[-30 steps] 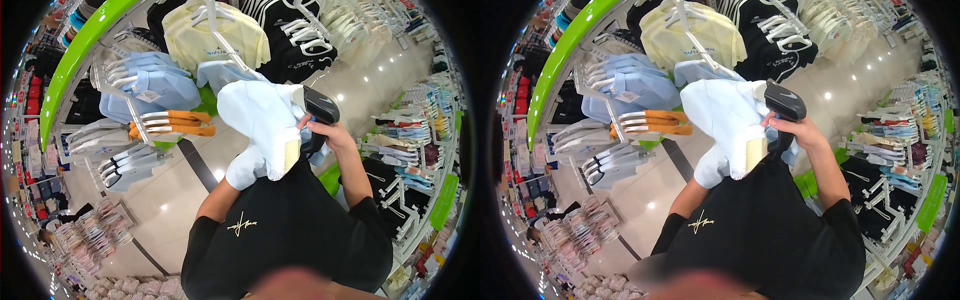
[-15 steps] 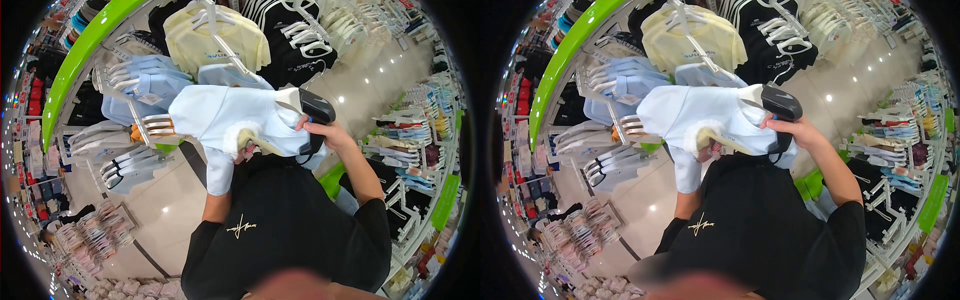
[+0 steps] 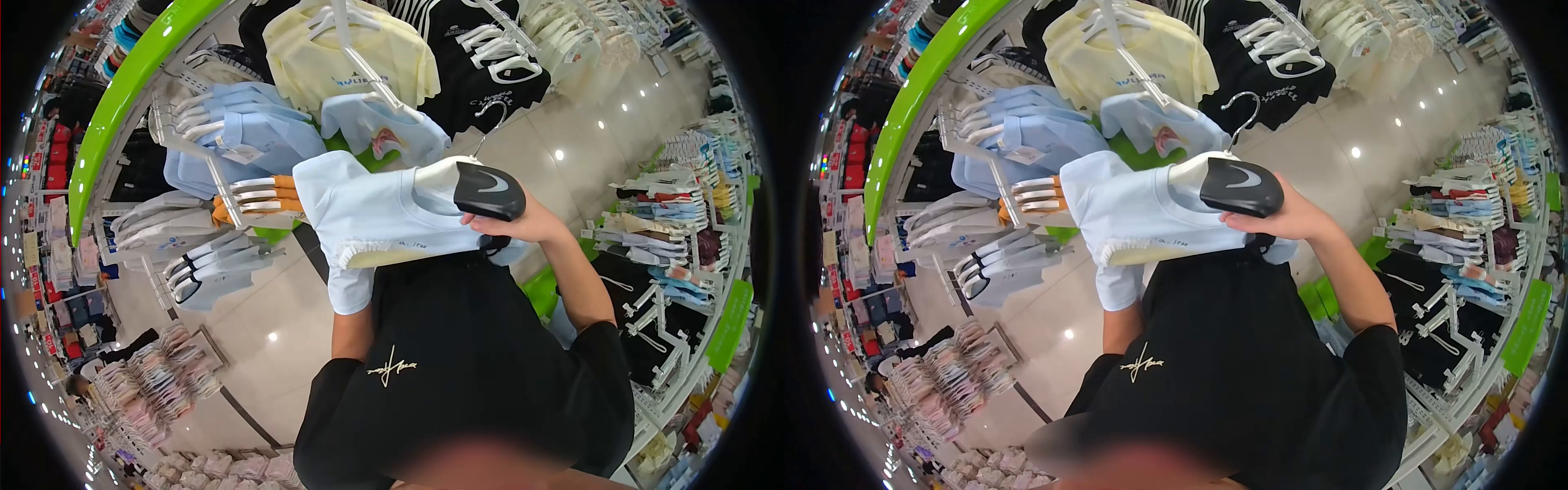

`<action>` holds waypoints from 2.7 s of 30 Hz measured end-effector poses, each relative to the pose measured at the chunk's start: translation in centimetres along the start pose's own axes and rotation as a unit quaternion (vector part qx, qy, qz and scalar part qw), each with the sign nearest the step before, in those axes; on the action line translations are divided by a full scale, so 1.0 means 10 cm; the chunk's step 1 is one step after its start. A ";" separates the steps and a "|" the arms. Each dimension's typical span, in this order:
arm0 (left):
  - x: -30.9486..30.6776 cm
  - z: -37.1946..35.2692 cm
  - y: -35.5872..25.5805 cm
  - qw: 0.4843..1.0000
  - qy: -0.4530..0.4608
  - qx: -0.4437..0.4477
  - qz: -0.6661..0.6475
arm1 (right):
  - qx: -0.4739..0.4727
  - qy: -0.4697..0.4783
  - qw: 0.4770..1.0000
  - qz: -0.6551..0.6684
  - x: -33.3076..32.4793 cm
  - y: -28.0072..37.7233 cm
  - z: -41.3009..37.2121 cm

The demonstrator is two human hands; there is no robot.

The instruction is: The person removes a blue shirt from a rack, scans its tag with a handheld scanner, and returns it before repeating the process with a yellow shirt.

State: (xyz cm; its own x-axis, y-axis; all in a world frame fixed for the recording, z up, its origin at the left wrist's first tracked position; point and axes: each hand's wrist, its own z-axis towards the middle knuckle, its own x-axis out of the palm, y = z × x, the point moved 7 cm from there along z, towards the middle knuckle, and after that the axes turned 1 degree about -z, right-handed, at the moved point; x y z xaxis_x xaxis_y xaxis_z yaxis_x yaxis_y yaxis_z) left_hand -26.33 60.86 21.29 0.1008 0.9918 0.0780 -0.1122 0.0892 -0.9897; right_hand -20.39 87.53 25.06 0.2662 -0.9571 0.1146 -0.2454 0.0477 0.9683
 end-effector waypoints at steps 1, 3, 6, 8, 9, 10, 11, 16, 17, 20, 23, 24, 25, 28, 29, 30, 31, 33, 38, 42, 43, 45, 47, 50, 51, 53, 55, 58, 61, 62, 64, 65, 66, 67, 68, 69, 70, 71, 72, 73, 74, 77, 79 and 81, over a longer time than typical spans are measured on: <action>0.04 0.01 -0.04 0.998 -0.018 -0.019 -0.063 | -0.006 -0.009 1.000 -0.006 -0.02 -0.06 0.02; 0.13 0.03 -0.12 0.981 -0.060 -0.052 -0.179 | -0.007 -0.014 1.000 -0.003 -0.06 -0.19 0.03; 0.23 0.10 -0.22 0.987 -0.043 -0.045 -0.149 | 0.037 0.037 0.997 0.053 0.01 -0.29 -0.02; 0.22 0.19 -0.35 0.997 0.060 0.029 0.024 | 0.023 0.028 0.999 0.037 -0.02 -0.33 -0.01; 0.26 0.20 -0.39 0.977 0.137 0.083 0.144 | 0.016 0.023 0.999 0.029 -0.04 -0.35 -0.02; 0.22 0.20 -0.27 0.986 0.121 0.037 0.113 | 0.012 0.016 1.000 0.023 -0.05 -0.37 -0.04; 0.18 0.18 -0.09 0.991 0.106 -0.008 0.082 | 0.007 0.013 0.999 0.028 -0.07 -0.36 -0.05; 0.22 0.14 -0.10 0.993 0.085 0.021 0.073 | -0.008 0.016 0.999 0.033 -0.14 -0.33 -0.09; 0.24 0.13 -0.21 0.989 0.091 0.063 0.096 | -0.013 0.007 1.000 0.024 -0.17 -0.33 -0.09; 0.26 0.04 -0.42 0.956 0.103 0.186 0.201 | -0.003 -0.030 0.999 0.026 -0.22 -0.29 -0.13; 0.25 -0.02 -0.41 0.964 0.060 0.158 0.203 | 0.006 -0.051 0.998 0.036 -0.29 -0.33 -0.18; 0.23 -0.01 -0.40 0.968 0.055 0.149 0.193 | 0.006 -0.054 0.998 0.038 -0.31 -0.36 -0.20; 0.22 0.01 -0.40 0.971 0.052 0.146 0.184 | 0.005 -0.050 0.998 0.034 -0.34 -0.39 -0.22; 0.19 0.03 -0.40 0.974 0.045 0.143 0.171 | -0.001 -0.034 0.999 0.023 -0.34 -0.42 -0.24; 0.19 0.03 -0.41 0.974 0.045 0.144 0.169 | -0.005 -0.029 0.999 0.020 -0.30 -0.38 -0.24; 0.19 0.03 -0.41 0.974 0.044 0.144 0.167 | -0.009 -0.023 1.000 0.017 -0.26 -0.33 -0.24; 0.20 0.02 -0.42 0.974 0.044 0.144 0.167 | -0.011 -0.002 0.999 0.032 -0.22 -0.29 -0.22; 0.21 0.00 -0.43 0.974 0.046 0.144 0.166 | -0.012 0.035 0.999 -0.011 -0.23 -0.31 -0.23; 0.21 -0.02 -0.46 0.975 0.061 0.145 0.160 | -0.009 0.121 0.988 -0.098 -0.20 -0.24 -0.21; 0.23 0.04 -0.46 0.975 0.083 0.149 0.140 | 0.003 0.153 0.988 0.019 -0.15 -0.26 -0.24; 0.24 0.05 -0.46 0.975 0.089 0.152 0.136 | -0.012 0.177 0.984 0.014 -0.14 -0.28 -0.23; 0.25 0.08 -0.43 0.974 0.095 0.159 0.134 | 0.013 0.153 0.988 0.031 -0.13 -0.33 -0.22; 0.25 0.10 -0.39 0.965 0.095 0.190 0.152 | 0.004 0.129 0.991 0.022 -0.12 -0.32 -0.20; 0.20 0.04 -0.32 0.931 0.079 0.278 0.224 | -0.032 0.075 0.997 0.010 -0.16 -0.27 -0.16; 0.15 0.03 -0.30 0.932 0.074 0.275 0.224 | -0.023 0.045 0.998 0.032 -0.22 -0.29 -0.19; 0.02 -0.01 -0.22 0.948 0.061 0.236 0.204 | -0.025 0.001 0.998 0.061 -0.32 -0.30 -0.22; -0.08 -0.05 -0.16 0.964 0.056 0.189 0.179 | -0.011 -0.023 0.998 0.058 -0.34 -0.35 -0.24; -0.15 -0.11 -0.10 0.975 0.051 0.150 0.158 | 0.005 -0.038 0.998 0.050 -0.33 -0.40 -0.19; -0.19 -0.14 -0.06 0.980 0.049 0.128 0.144 | 0.019 -0.059 0.997 0.056 -0.30 -0.41 -0.16; -0.20 -0.15 -0.05 0.981 0.048 0.122 0.140 | 0.018 -0.060 0.996 0.060 -0.30 -0.42 -0.15; -0.21 -0.15 -0.03 0.983 0.046 0.114 0.133 | 0.020 -0.062 0.996 0.060 -0.31 -0.43 -0.15; -0.22 -0.15 -0.03 0.984 0.044 0.111 0.131 | 0.023 -0.062 0.996 0.056 -0.32 -0.42 -0.14; -0.21 -0.15 -0.03 0.985 0.043 0.108 0.126 | 0.026 -0.063 0.996 0.051 -0.31 -0.41 -0.13; -0.21 -0.14 -0.04 0.986 0.042 0.106 0.123 | 0.021 -0.075 0.995 0.063 -0.32 -0.42 -0.13; -0.20 -0.14 -0.04 0.986 0.044 0.104 0.120 | 0.015 -0.086 0.993 0.075 -0.32 -0.43 -0.12; -0.19 -0.14 -0.04 0.987 0.044 0.101 0.117 | 0.010 -0.098 0.991 0.087 -0.33 -0.45 -0.12; -0.19 -0.15 -0.06 0.987 0.043 0.100 0.117 | 0.017 -0.101 0.991 0.089 -0.34 -0.48 -0.11; -0.18 -0.16 -0.07 0.987 0.045 0.099 0.117 | 0.024 -0.105 0.990 0.091 -0.35 -0.50 -0.10; -0.18 -0.16 -0.07 0.988 0.046 0.095 0.115 | 0.031 -0.108 0.989 0.093 -0.36 -0.52 -0.09; -0.17 -0.17 -0.08 0.988 0.046 0.094 0.114 | 0.032 -0.111 0.989 0.094 -0.36 -0.51 -0.09; -0.17 -0.16 -0.07 0.988 0.046 0.091 0.112 | 0.032 -0.113 0.989 0.095 -0.35 -0.50 -0.10; -0.16 -0.17 -0.06 0.990 0.050 0.083 0.107 | 0.028 -0.095 0.992 0.077 -0.36 -0.49 -0.11; -0.16 -0.16 -0.02 0.991 0.049 0.075 0.101 | 0.021 -0.070 0.995 0.063 -0.34 -0.47 -0.11; -0.20 -0.19 0.03 0.992 0.042 0.066 0.094 | 0.013 -0.038 0.998 0.055 -0.28 -0.40 -0.10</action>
State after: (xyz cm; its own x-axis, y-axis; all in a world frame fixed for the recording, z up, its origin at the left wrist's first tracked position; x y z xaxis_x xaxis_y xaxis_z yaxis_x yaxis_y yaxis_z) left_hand -24.72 58.73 20.61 0.1470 0.9815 -0.1226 -0.2644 -0.0805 -0.9611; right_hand -19.17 90.30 21.09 0.1654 -0.9653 0.2022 -0.2928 0.1477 0.9447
